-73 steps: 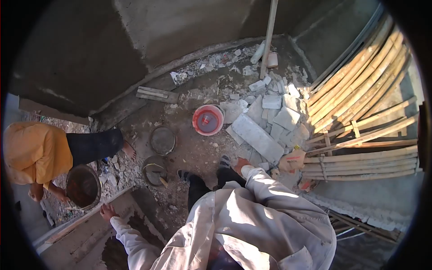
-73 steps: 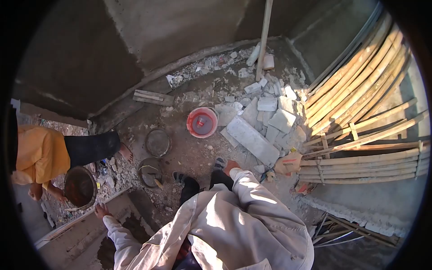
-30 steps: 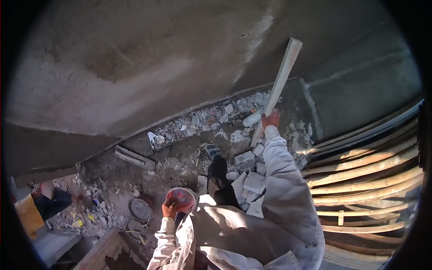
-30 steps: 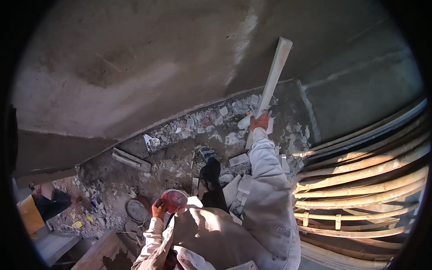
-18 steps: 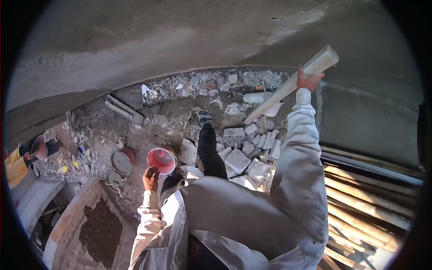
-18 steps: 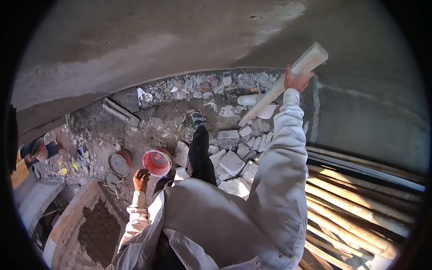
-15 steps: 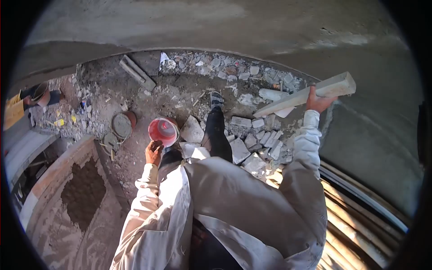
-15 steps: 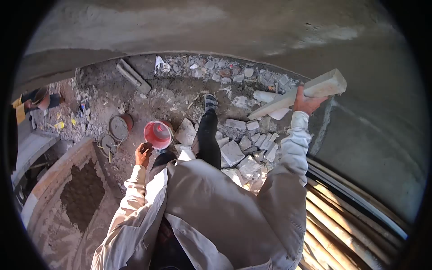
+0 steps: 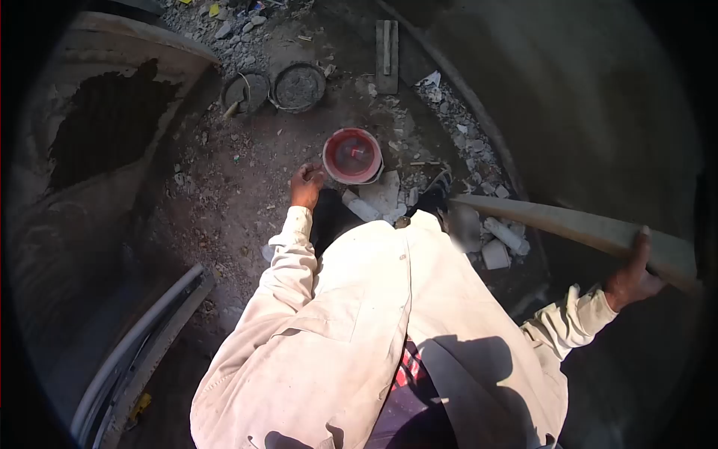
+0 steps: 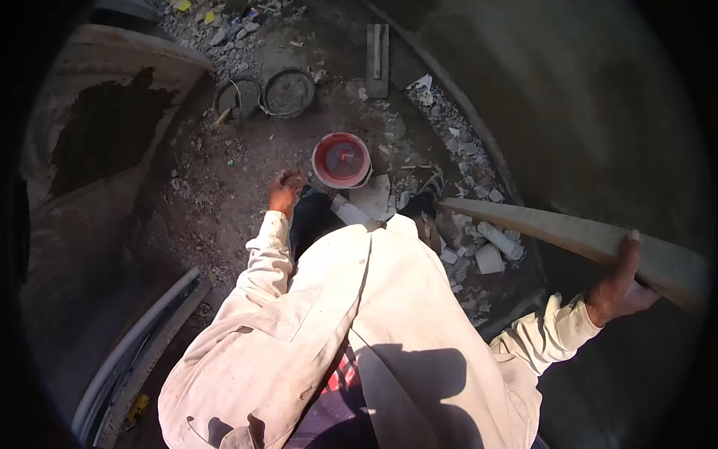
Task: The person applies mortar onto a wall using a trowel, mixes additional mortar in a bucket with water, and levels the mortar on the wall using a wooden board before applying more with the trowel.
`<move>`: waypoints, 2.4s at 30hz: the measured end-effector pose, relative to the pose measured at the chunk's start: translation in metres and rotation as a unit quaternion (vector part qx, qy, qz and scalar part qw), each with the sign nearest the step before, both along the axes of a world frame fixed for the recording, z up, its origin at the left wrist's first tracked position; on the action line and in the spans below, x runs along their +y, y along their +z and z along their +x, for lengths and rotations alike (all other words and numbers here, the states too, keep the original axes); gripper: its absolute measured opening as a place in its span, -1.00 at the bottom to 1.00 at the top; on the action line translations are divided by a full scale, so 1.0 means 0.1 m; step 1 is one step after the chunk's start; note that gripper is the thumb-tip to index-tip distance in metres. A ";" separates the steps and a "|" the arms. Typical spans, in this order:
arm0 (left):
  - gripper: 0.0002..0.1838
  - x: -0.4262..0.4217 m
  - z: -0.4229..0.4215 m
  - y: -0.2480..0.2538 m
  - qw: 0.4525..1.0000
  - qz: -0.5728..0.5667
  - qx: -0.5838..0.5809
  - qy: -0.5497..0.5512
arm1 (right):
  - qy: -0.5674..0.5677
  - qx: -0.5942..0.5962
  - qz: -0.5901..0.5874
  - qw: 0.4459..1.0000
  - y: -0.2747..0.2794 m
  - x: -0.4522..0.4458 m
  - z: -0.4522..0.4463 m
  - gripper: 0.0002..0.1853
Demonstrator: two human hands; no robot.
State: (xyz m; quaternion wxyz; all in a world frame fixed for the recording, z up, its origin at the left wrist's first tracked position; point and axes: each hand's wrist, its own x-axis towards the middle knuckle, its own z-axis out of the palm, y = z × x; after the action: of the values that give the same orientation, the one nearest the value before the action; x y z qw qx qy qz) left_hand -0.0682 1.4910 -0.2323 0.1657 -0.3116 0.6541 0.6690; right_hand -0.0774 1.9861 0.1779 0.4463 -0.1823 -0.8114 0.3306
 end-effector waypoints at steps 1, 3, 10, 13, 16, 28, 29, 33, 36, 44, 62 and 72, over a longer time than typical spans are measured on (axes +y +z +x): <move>-0.67 -0.32 0.01 -0.04 0.999 0.031 -0.003 0.036 | 0.038 -0.024 0.053 0.998 0.10 -0.16 0.08 -0.54; -0.67 -0.91 -0.05 0.14 0.999 0.025 0.027 0.037 | 0.119 -0.052 0.094 0.987 0.28 -0.49 -0.06 -0.68; -0.69 -2.63 0.25 0.99 0.975 0.038 0.150 0.158 | 0.393 0.004 0.041 0.919 0.88 -3.12 -0.72 -0.57; -0.68 -3.08 0.50 1.23 0.952 0.011 0.228 0.204 | 0.514 0.033 -0.111 0.850 0.89 -4.14 -0.87 -0.49; -0.69 -3.41 0.60 1.50 0.938 -0.016 0.256 0.235 | 0.531 0.148 0.297 0.780 0.83 -4.99 -1.34 -0.47; -0.53 -4.79 1.04 2.18 0.888 -0.097 0.305 0.328 | 0.611 0.053 -0.128 0.780 -0.33 -8.43 -1.40 -0.34; -0.48 -4.90 0.94 2.27 0.883 -0.102 0.326 0.321 | 0.629 0.016 -0.140 0.765 -0.44 -8.62 -1.36 -0.36; -0.40 -5.09 0.42 2.82 0.819 -0.219 0.442 0.293 | 0.658 -0.093 -0.138 0.734 -1.32 -9.34 -1.18 -0.39; -0.37 -5.20 0.04 2.87 0.765 -0.245 0.486 0.345 | 0.682 -0.158 -0.064 0.711 -2.15 -9.68 -1.01 -0.42; -0.61 -5.81 0.51 2.55 0.757 -0.195 0.373 0.500 | 0.728 -0.300 0.019 0.616 -2.52 -9.73 -0.06 -0.55; -0.72 -6.73 0.16 2.40 0.576 -0.350 0.404 0.619 | 0.100 -0.735 -0.119 0.660 -6.73 -5.56 0.15 -0.56; -0.65 -7.09 0.46 2.26 0.613 -0.602 0.221 0.461 | -0.105 -0.560 -0.484 0.664 -9.43 -4.11 -0.15 -0.56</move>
State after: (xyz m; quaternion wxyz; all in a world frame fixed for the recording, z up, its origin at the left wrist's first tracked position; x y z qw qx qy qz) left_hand -0.0221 0.7820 -0.0064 -0.5389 -0.4450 0.6968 0.1617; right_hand -0.0920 1.5753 -0.7648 -0.2117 -0.6074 -0.6098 0.4631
